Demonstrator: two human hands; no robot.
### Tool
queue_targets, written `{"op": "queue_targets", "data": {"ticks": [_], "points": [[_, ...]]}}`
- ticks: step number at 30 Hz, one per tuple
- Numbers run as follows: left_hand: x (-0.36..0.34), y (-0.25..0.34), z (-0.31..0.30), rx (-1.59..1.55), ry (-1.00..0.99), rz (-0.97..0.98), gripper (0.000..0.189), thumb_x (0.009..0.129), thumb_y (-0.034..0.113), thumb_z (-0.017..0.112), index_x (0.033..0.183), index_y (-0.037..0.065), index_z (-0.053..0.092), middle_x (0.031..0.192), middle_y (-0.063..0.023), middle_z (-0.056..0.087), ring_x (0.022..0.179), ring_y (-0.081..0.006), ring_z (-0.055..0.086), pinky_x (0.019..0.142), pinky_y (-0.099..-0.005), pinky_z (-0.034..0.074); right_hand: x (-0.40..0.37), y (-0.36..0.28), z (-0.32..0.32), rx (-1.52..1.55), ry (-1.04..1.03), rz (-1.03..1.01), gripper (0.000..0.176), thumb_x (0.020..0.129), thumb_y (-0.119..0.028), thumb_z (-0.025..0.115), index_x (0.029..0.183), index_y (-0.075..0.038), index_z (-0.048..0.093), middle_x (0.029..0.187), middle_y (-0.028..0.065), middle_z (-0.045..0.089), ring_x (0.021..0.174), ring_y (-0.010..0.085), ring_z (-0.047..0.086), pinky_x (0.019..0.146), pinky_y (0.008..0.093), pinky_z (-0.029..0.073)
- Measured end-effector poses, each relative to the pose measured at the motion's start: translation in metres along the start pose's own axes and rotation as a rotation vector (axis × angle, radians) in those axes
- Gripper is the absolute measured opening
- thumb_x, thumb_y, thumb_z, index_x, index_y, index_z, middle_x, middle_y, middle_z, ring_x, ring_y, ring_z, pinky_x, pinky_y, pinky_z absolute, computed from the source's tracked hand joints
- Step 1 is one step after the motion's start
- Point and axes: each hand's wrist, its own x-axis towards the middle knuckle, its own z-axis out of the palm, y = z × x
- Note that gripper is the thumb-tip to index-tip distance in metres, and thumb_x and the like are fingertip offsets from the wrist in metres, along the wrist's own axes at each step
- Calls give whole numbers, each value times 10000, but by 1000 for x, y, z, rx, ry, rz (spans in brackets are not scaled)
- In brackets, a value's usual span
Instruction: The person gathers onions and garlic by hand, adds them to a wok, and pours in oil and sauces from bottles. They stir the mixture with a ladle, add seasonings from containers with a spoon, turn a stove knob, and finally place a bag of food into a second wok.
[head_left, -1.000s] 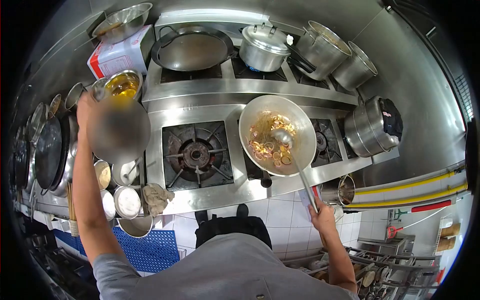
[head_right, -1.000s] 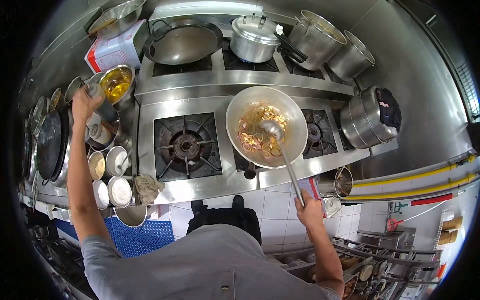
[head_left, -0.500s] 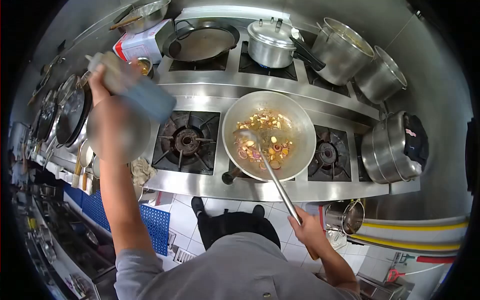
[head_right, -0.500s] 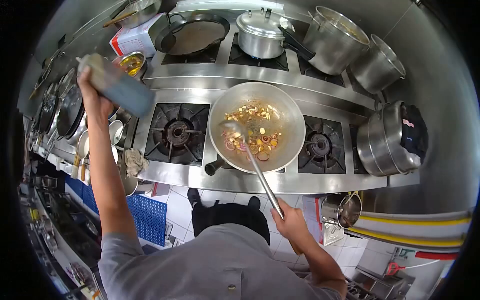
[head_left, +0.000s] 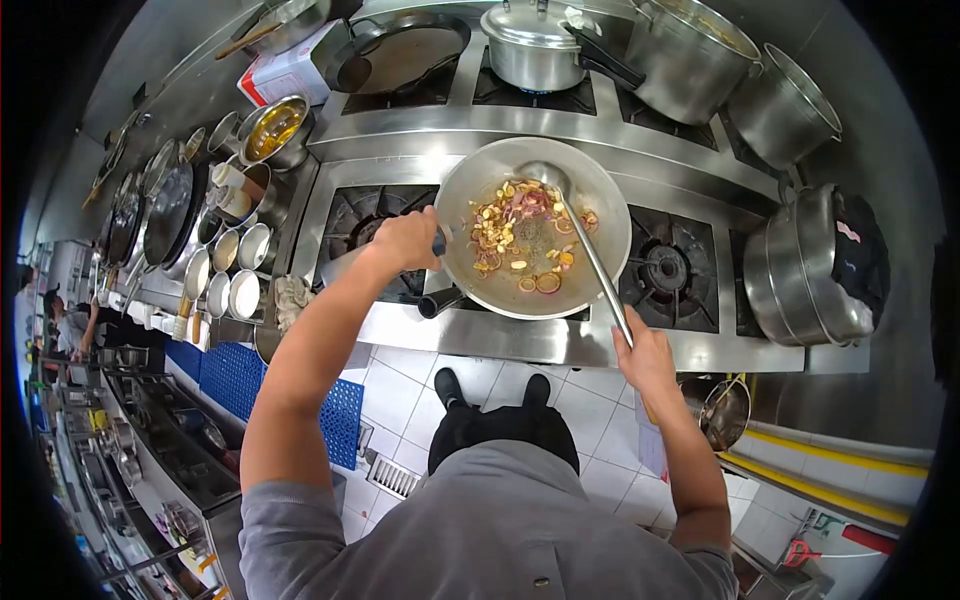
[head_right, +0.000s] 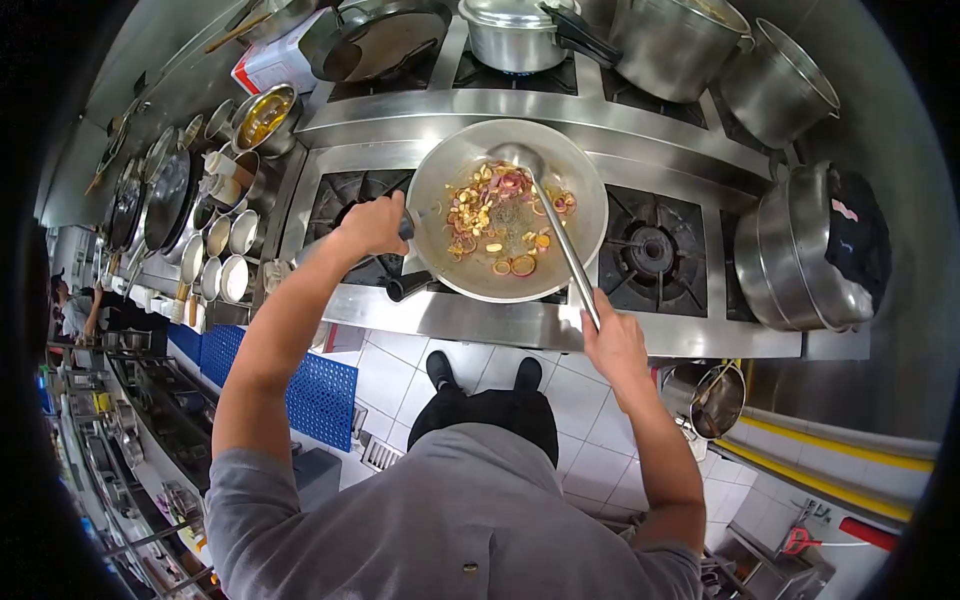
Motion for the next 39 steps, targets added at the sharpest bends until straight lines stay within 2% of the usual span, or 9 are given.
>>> {"op": "queue_targets", "data": {"ticks": [5, 9, 12, 13, 17, 21, 29, 32, 39], "points": [[9, 33, -13, 292, -108, 234, 694, 599, 352, 902, 1109, -5, 597, 998, -142, 724, 905, -299, 728, 751, -414, 585, 25, -7, 24, 7, 86, 62, 311, 919, -213, 623, 1190, -60, 633, 829, 298, 668, 793, 489, 654, 737, 570, 510], [10, 91, -19, 455, -250, 267, 719, 584, 368, 913, 1143, 8, 639, 1005, -108, 734, 916, -286, 729, 747, -418, 581, 25, -18, 11, 366, -144, 196, 287, 923, -225, 615, 1134, -37, 667, 778, 276, 673, 747, 450, 671, 755, 506, 527], [21, 131, -20, 538, -305, 323, 767, 592, 383, 916, 1207, 11, 649, 1029, -89, 737, 928, -296, 723, 775, -457, 571, 11, -10, -1, 284, -125, 118, 296, 925, -230, 618, 1146, -37, 655, 736, 252, 670, 683, 421, 675, 702, 488, 536], [26, 136, -18, 562, -324, 348, 777, 596, 386, 916, 1224, 14, 652, 1037, -84, 738, 931, -301, 721, 785, -471, 568, 3, -16, -16, 313, -185, 218, 293, 925, -227, 621, 1154, -45, 644, 690, 233, 659, 605, 375, 676, 659, 469, 536], [75, 121, -2, 470, -123, 136, 663, 610, 404, 917, 1150, 73, 719, 1093, -54, 731, 983, -284, 705, 794, -501, 557, -16, 15, -23, 307, -58, 119, 294, 928, -213, 620, 1176, -56, 635, 640, 202, 646, 497, 316, 652, 580, 447, 531], [113, 85, -7, 605, -232, -72, 596, 615, 397, 921, 1108, 109, 749, 1103, -25, 723, 1015, -260, 690, 770, -504, 544, -30, 20, -45, 398, -90, 204, 301, 927, -214, 623, 1185, -62, 641, 647, 205, 651, 516, 340, 647, 583, 446, 521], [36, 133, -13, 746, -398, 224, 581, 589, 381, 918, 1090, 135, 755, 1077, -41, 730, 979, -266, 699, 765, -504, 544, -28, 54, -36, 410, -107, 137, 372, 918, -228, 622, 1255, -71, 632, 779, 274, 673, 716, 444, 662, 738, 498, 519], [57, 145, -18, 617, -371, 150, 593, 600, 379, 911, 1109, 122, 748, 1093, -46, 727, 991, -275, 697, 754, -509, 540, -19, 55, -27, 395, -93, 153, 385, 919, -235, 611, 1263, -65, 629, 877, 304, 676, 844, 482, 650, 809, 532, 498], [64, 106, 13, 684, -187, 47, 576, 607, 378, 913, 1105, 144, 745, 1083, -23, 730, 972, -260, 700, 711, -523, 535, -21, 51, -7, 282, -36, 184, 418, 925, -245, 607, 1288, -37, 603, 932, 316, 675, 881, 509, 636, 834, 549, 489]]}}
